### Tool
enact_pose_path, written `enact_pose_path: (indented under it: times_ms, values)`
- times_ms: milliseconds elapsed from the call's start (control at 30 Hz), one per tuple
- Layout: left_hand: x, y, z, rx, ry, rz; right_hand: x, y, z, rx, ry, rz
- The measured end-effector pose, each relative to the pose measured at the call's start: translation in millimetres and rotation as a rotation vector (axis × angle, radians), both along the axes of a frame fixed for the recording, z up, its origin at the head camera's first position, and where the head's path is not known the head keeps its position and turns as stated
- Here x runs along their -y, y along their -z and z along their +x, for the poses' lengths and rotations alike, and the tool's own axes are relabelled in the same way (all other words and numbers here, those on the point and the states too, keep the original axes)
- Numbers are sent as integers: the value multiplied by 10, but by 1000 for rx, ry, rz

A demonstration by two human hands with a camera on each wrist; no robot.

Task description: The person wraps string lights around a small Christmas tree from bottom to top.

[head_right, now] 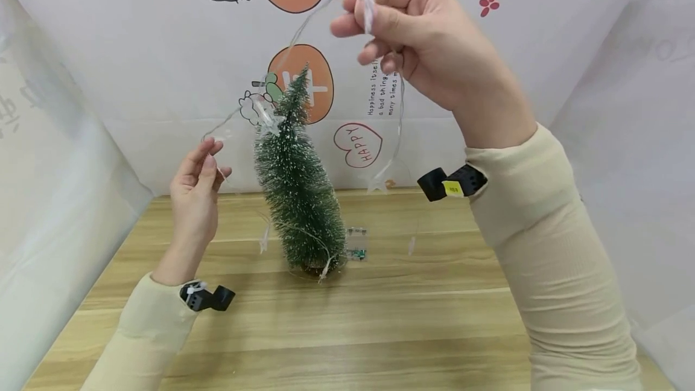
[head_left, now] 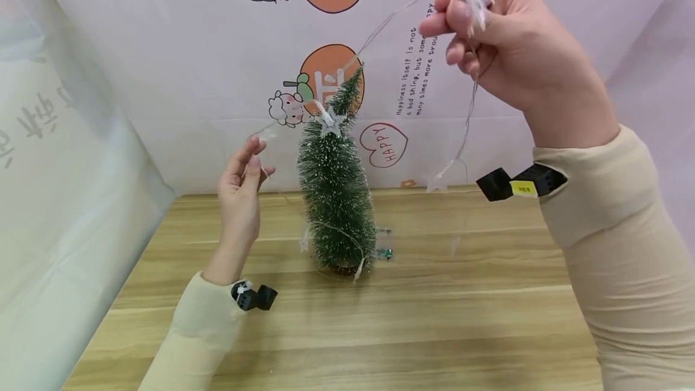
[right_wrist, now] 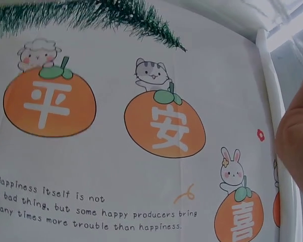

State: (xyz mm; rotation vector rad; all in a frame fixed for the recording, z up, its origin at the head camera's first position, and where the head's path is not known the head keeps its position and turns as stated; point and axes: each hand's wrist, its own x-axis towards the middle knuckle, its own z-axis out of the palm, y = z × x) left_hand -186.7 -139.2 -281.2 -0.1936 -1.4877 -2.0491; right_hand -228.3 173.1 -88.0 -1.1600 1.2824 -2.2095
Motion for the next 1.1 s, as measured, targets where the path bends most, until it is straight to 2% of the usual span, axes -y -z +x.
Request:
enact_pose_path:
  times_ms: [133,200,267,400,500,700,967,1100]
  values:
    - [24,14,-1,43,-27,-17,99,-75,-7,42,166,-1]
    - [23,14,5,53,-34,-46,148,-100,-17,89,186,-34]
    - [15,6,6,53,-38,-65,210,-97,-16,62,222,-60]
    - [-2,-16,-4,51,-41,-75,312,-103,-13,89,201,-129]
    - [4,-20,-19,57,-35,-61,370,-115,-5,140,144,-156]
    - [49,-13,-57,78,-12,-38,447,-89,25,149,70,-134]
    - [134,-37,-114,77,122,45,504,-44,-37,203,72,-155]
    - [163,-41,-129,82,155,38,527,3,-84,194,88,-143]
